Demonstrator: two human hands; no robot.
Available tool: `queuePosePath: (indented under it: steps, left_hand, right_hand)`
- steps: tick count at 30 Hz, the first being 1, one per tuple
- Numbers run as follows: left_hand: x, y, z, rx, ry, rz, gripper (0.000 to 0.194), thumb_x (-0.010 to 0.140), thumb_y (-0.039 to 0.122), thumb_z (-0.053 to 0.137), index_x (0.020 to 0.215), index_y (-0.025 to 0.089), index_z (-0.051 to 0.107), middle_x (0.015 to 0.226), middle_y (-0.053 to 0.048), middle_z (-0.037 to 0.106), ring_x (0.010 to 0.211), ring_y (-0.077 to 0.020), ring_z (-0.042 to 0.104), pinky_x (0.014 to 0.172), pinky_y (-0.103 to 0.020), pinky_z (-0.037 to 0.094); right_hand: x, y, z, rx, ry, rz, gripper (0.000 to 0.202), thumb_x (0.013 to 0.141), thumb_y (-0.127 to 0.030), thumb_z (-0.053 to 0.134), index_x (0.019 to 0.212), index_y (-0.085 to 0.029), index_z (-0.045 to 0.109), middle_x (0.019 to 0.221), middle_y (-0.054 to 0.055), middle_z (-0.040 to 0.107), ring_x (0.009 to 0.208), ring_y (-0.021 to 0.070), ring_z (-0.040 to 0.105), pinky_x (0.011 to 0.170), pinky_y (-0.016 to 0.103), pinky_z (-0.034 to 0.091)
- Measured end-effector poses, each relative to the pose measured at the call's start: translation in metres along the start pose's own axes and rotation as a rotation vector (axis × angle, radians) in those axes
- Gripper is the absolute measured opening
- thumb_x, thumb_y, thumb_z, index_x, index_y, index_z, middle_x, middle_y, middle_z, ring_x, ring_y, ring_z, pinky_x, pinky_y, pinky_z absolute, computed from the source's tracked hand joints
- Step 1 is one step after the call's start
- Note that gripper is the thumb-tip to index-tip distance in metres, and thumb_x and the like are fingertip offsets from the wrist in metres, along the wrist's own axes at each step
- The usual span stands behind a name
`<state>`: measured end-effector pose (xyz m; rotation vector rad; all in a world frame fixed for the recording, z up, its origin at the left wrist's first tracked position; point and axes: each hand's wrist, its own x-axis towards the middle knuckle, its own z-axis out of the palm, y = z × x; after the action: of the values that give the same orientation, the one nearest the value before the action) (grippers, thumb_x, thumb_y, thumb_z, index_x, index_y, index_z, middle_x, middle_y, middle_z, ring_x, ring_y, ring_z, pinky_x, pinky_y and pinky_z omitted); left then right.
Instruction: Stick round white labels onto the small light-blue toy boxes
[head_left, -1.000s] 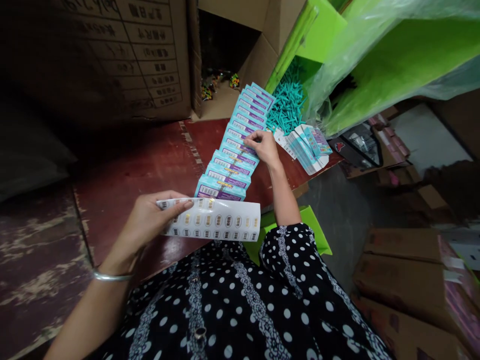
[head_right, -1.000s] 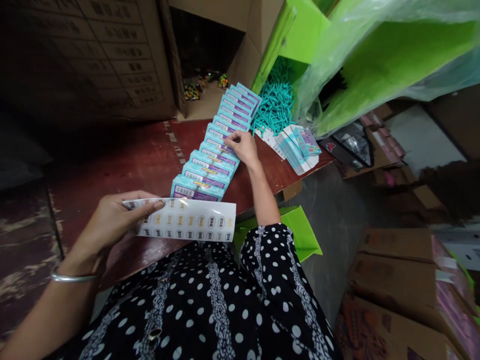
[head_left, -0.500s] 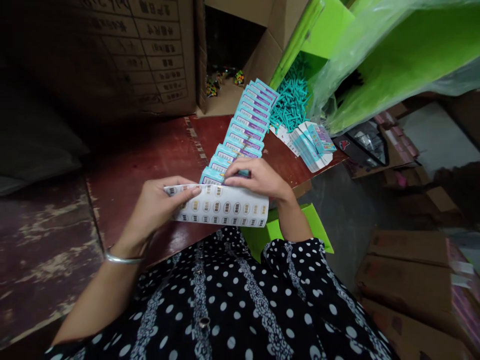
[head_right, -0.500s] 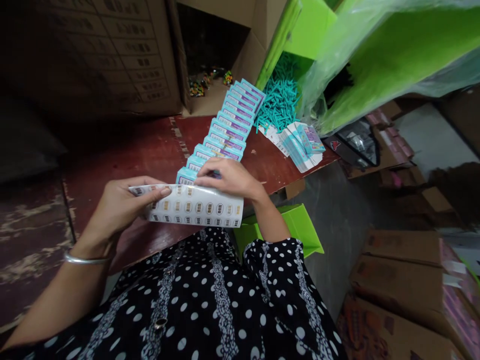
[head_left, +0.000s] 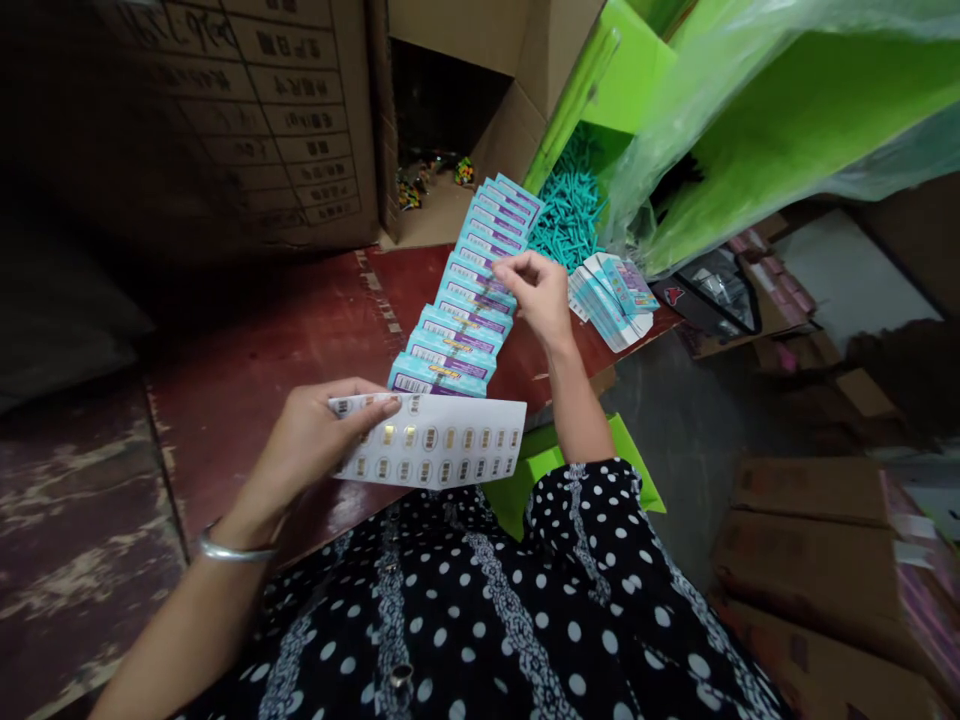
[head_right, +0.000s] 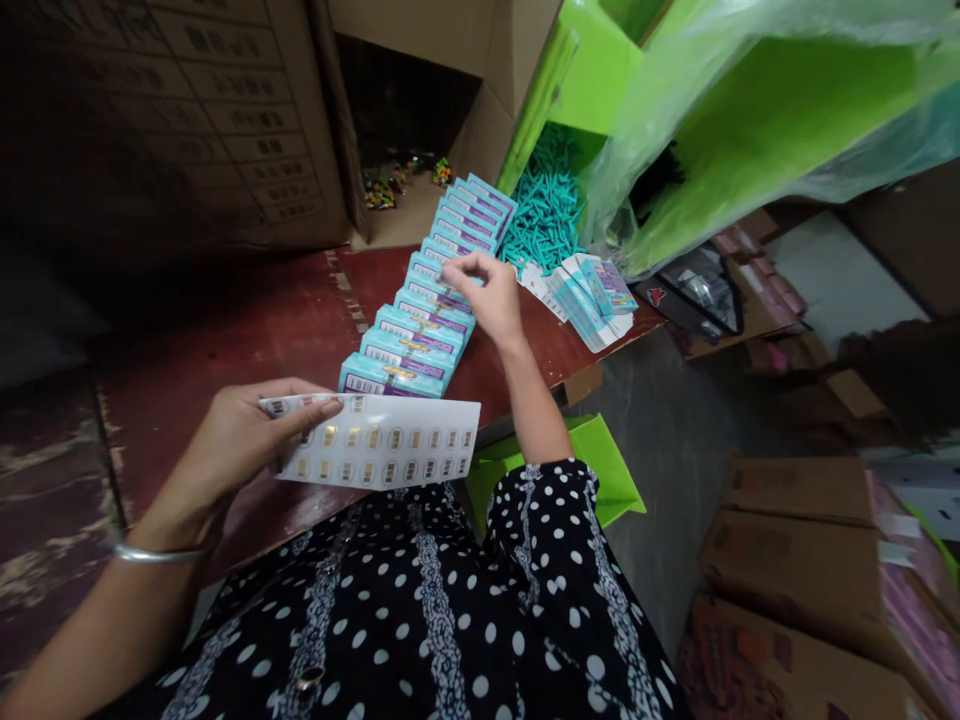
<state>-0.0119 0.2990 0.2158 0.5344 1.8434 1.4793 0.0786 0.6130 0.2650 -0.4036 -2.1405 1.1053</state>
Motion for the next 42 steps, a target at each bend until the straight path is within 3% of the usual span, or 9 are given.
queuePosePath:
  steps: [6, 14, 16, 20, 22, 25, 30, 39, 42]
  left_hand:
    - [0.003, -0.005, 0.0, -0.018, -0.055, -0.015, 0.045, 0.066, 0.059, 0.095, 0.083, 0.019, 0.084, 0.067, -0.006, 0.075, 0.056, -0.017, 0.063, 0.049, -0.023, 0.046]
    - [0.006, -0.009, 0.0, -0.004, -0.064, -0.005, 0.045, 0.068, 0.059, 0.094, 0.086, 0.019, 0.084, 0.07, -0.006, 0.076, 0.058, -0.0162, 0.062, 0.051, -0.022, 0.046]
    - [0.005, -0.009, 0.002, -0.018, -0.08, 0.0, 0.046, 0.069, 0.06, 0.094, 0.087, 0.019, 0.083, 0.071, -0.006, 0.077, 0.059, -0.0165, 0.063, 0.052, -0.022, 0.047]
    - [0.002, -0.006, 0.003, -0.033, -0.088, 0.016, 0.048, 0.07, 0.061, 0.093, 0.09, 0.019, 0.08, 0.072, -0.005, 0.075, 0.059, -0.017, 0.063, 0.051, -0.023, 0.046]
    - [0.0, -0.003, 0.003, -0.026, -0.074, 0.039, 0.046, 0.073, 0.061, 0.091, 0.09, 0.019, 0.079, 0.072, -0.004, 0.074, 0.059, -0.0163, 0.061, 0.052, -0.023, 0.046]
    - [-0.002, 0.001, 0.003, -0.007, -0.057, 0.105, 0.043, 0.077, 0.059, 0.088, 0.089, 0.019, 0.076, 0.073, -0.003, 0.072, 0.06, -0.0148, 0.058, 0.052, -0.022, 0.044]
    - [-0.003, 0.007, 0.008, -0.004, -0.069, 0.189, 0.041, 0.08, 0.057, 0.085, 0.089, 0.019, 0.073, 0.071, -0.001, 0.067, 0.059, -0.0136, 0.054, 0.051, -0.021, 0.041]
    - [-0.004, 0.019, 0.01, -0.012, -0.067, 0.218, 0.035, 0.083, 0.053, 0.084, 0.085, 0.019, 0.074, 0.063, 0.0, 0.065, 0.049, -0.0125, 0.051, 0.045, -0.022, 0.041]
    - [0.004, 0.038, 0.001, 0.016, 0.0, 0.309, 0.035, 0.081, 0.052, 0.085, 0.082, 0.018, 0.076, 0.063, -0.001, 0.067, 0.049, -0.0126, 0.052, 0.043, -0.022, 0.04]
  right_hand:
    - [0.069, 0.076, -0.002, -0.108, -0.033, 0.165, 0.019, 0.083, -0.03, 0.082, 0.077, -0.019, 0.068, 0.082, 0.002, 0.075, 0.081, 0.0186, 0.07, 0.085, 0.034, 0.057]
    - [0.062, 0.079, 0.007, -0.306, -0.057, 0.114, 0.013, 0.081, -0.026, 0.08, 0.084, -0.02, 0.07, 0.087, 0.002, 0.077, 0.086, 0.0205, 0.07, 0.089, 0.035, 0.057]
    - [0.059, 0.074, 0.006, -0.389, -0.081, 0.075, 0.012, 0.082, -0.021, 0.079, 0.091, -0.021, 0.071, 0.091, 0.002, 0.077, 0.089, 0.0216, 0.07, 0.092, 0.038, 0.057]
    - [0.043, 0.05, -0.001, -0.444, -0.085, -0.018, 0.046, 0.081, -0.006, 0.069, 0.124, -0.022, 0.071, 0.121, 0.007, 0.078, 0.098, 0.023, 0.071, 0.099, 0.042, 0.058]
    - [0.025, 0.025, -0.005, -0.358, -0.12, -0.055, 0.04, 0.086, -0.009, 0.067, 0.123, -0.022, 0.072, 0.122, 0.008, 0.079, 0.1, 0.0228, 0.072, 0.1, 0.042, 0.058]
    - [-0.014, -0.02, -0.005, -0.194, -0.345, -0.103, 0.012, 0.1, -0.028, 0.068, 0.102, -0.021, 0.077, 0.107, 0.005, 0.082, 0.102, 0.0218, 0.074, 0.099, 0.038, 0.057]
    - [-0.072, -0.066, 0.009, -0.16, -0.678, -0.183, 0.019, 0.102, -0.038, 0.077, 0.1, -0.02, 0.081, 0.103, 0.004, 0.083, 0.101, 0.0194, 0.074, 0.096, 0.035, 0.054]
    - [-0.089, -0.056, 0.025, -0.114, -0.457, -0.609, 0.02, 0.109, -0.029, 0.071, 0.093, -0.021, 0.08, 0.098, 0.003, 0.084, 0.093, 0.0154, 0.077, 0.091, 0.033, 0.06]
    - [-0.072, -0.063, 0.012, 0.025, -0.326, -0.6, 0.017, 0.108, -0.033, 0.073, 0.096, -0.023, 0.08, 0.1, 0.002, 0.084, 0.096, 0.0157, 0.078, 0.093, 0.034, 0.061]
